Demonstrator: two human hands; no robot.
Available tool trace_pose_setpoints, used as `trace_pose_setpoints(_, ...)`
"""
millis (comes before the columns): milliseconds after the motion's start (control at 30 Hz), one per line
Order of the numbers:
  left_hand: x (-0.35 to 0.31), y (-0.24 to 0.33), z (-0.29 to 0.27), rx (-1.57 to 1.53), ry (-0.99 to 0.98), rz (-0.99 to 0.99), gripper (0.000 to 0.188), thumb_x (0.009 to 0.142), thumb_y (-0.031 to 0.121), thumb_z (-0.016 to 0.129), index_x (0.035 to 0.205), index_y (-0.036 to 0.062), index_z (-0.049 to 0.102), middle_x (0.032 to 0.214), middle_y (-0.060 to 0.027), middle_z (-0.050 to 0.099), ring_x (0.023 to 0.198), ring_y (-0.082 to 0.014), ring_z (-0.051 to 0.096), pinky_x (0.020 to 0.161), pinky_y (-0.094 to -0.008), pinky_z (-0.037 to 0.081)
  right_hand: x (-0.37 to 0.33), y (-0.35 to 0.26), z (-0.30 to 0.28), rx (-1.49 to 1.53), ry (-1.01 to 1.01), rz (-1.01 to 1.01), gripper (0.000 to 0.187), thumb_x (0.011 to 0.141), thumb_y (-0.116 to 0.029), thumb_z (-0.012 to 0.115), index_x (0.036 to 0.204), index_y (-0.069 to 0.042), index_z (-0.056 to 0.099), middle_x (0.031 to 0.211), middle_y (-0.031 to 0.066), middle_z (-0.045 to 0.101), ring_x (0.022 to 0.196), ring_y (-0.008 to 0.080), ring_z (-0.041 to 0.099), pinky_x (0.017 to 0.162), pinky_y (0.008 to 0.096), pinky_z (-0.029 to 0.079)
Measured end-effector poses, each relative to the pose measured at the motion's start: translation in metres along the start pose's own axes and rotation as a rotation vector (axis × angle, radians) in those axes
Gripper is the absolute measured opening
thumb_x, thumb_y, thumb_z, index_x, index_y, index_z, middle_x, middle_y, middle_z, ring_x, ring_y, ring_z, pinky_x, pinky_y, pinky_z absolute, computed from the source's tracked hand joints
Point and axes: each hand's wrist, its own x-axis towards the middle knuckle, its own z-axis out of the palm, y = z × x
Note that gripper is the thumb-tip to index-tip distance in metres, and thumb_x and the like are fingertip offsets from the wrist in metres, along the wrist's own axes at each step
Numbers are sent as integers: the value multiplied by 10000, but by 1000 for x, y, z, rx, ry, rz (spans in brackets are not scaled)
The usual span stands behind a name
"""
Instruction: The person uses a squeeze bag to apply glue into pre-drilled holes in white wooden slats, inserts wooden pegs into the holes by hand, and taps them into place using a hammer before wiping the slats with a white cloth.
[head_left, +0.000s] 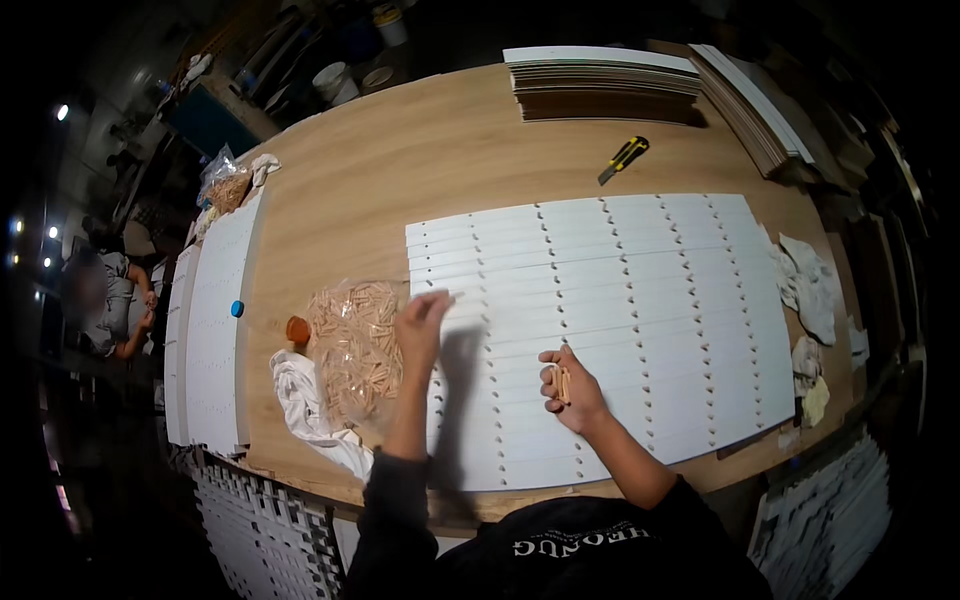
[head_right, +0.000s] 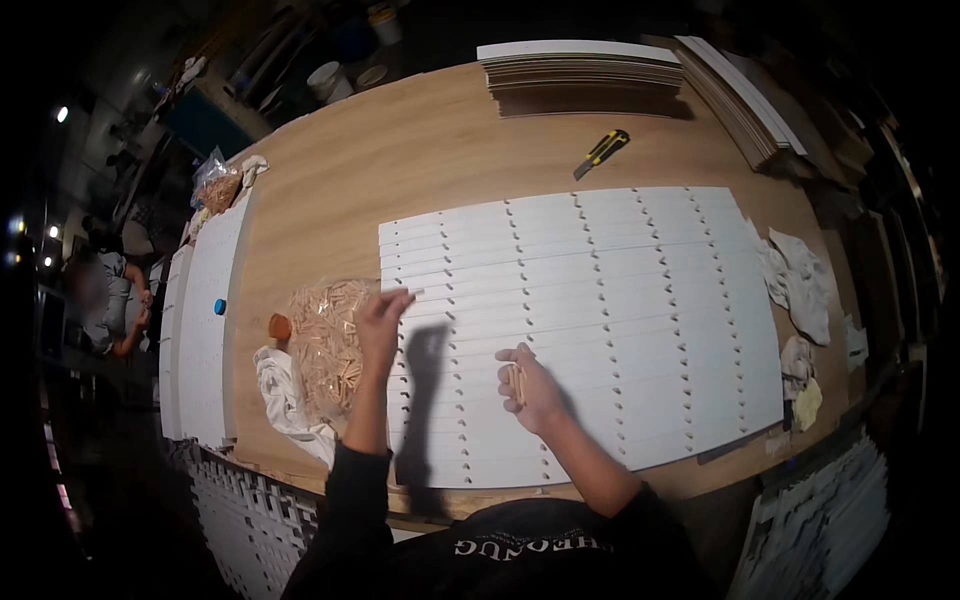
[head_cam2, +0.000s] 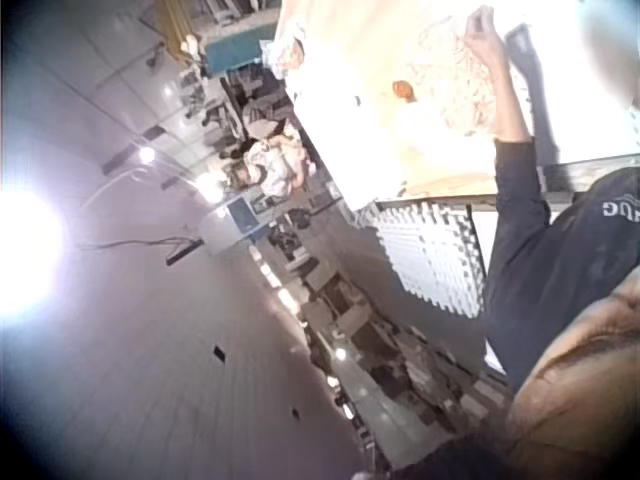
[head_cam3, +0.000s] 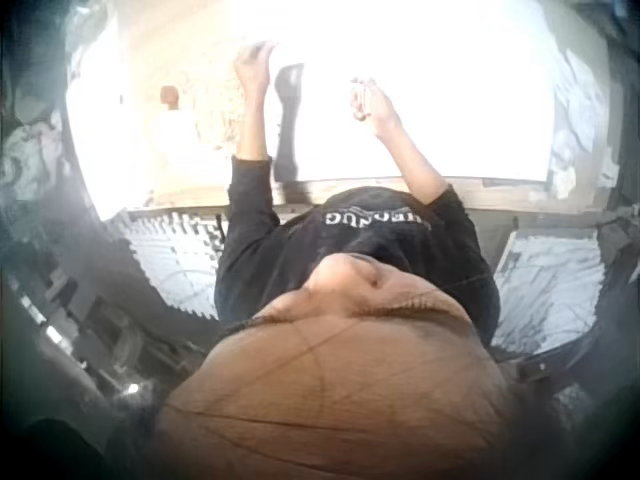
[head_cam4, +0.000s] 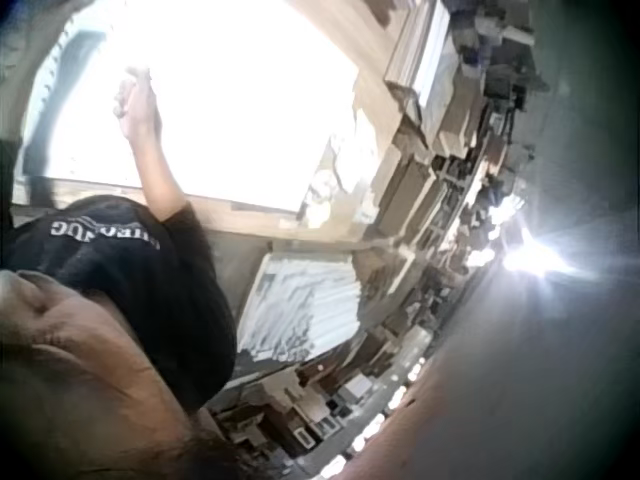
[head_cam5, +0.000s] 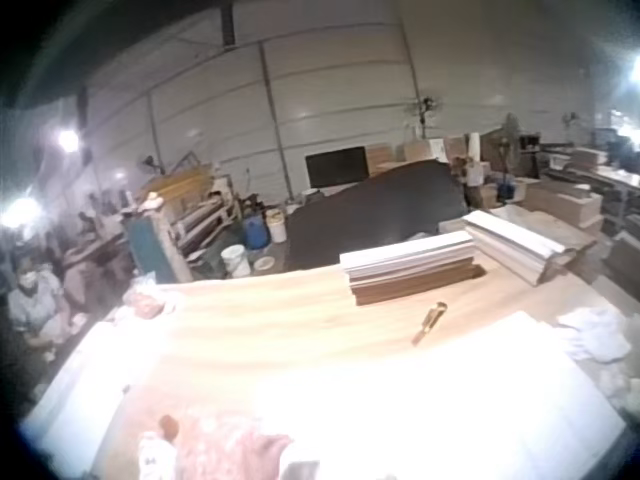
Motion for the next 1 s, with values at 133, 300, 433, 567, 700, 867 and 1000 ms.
trace_pose_setpoints(133, 99, -31, 4, 44, -86, 78, 163, 814, 123, 669, 884, -23, 688, 788, -63, 688, 724, -104, 609, 674, -248, 481, 52, -15, 35, -91, 62, 0, 392, 970, -441, 397, 1121, -112, 547, 867, -5, 514, 754, 111, 487, 596, 250, 399)
trace_pose_setpoints(300, 165, -71, 54, 407, -62, -22, 218, 789, 246, 690, 804, 29, 682, 719, -109, 671, 660, -229, 630, 642, -343, 487, 83, -28, 37, -150, 138, 16, 346, 962, -383, 402, 1169, -122, 494, 934, 11, 523, 775, 126, 504, 601, 277, 420)
trace_pose_setpoints(433, 174, -50, 55, 775, -222, 197, 236, 782, 262, 690, 743, 34, 647, 704, -169, 644, 707, -362, 624, 649, -442, 486, 95, -41, 29, -180, 107, -11, 357, 938, -304, 402, 1230, -112, 472, 1008, 31, 538, 818, 150, 517, 644, 307, 441)
trace_pose_setpoints(567, 171, -36, 61, 998, -333, 443, 177, 767, 204, 674, 732, 37, 627, 721, -164, 645, 713, -356, 621, 646, -460, 489, 106, -49, 24, -88, 48, 22, 361, 908, -218, 432, 1248, -97, 455, 1013, 36, 529, 785, 126, 498, 610, 272, 428)
trace_pose_setpoints(700, 174, -45, 73, 1053, -321, 569, 167, 754, 200, 675, 765, 38, 636, 729, -150, 632, 746, -343, 603, 678, -447, 477, 117, -53, 25, -79, -13, -17, 357, 915, -165, 489, 1257, -84, 429, 1008, 39, 512, 682, 69, 422, 517, 188, 348)
trace_pose_setpoints(867, 157, -33, 62, 973, -285, 520, 177, 786, 183, 655, 883, 36, 667, 812, -146, 634, 818, -335, 591, 721, -427, 470, 114, -55, 33, -146, -57, -87, 319, 941, -177, 510, 1235, -96, 412, 995, 44, 508, 616, 38, 365, 458, 156, 276)
trace_pose_setpoints(1000, 91, 4, 65, 506, -558, 305, 185, 841, 170, 638, 929, 12, 678, 860, -116, 644, 834, -232, 600, 764, -341, 468, 110, -56, 26, -188, 12, -255, 250, 939, -157, 500, 1158, -97, 397, 941, 47, 535, 574, 29, 358, 442, 162, 282)
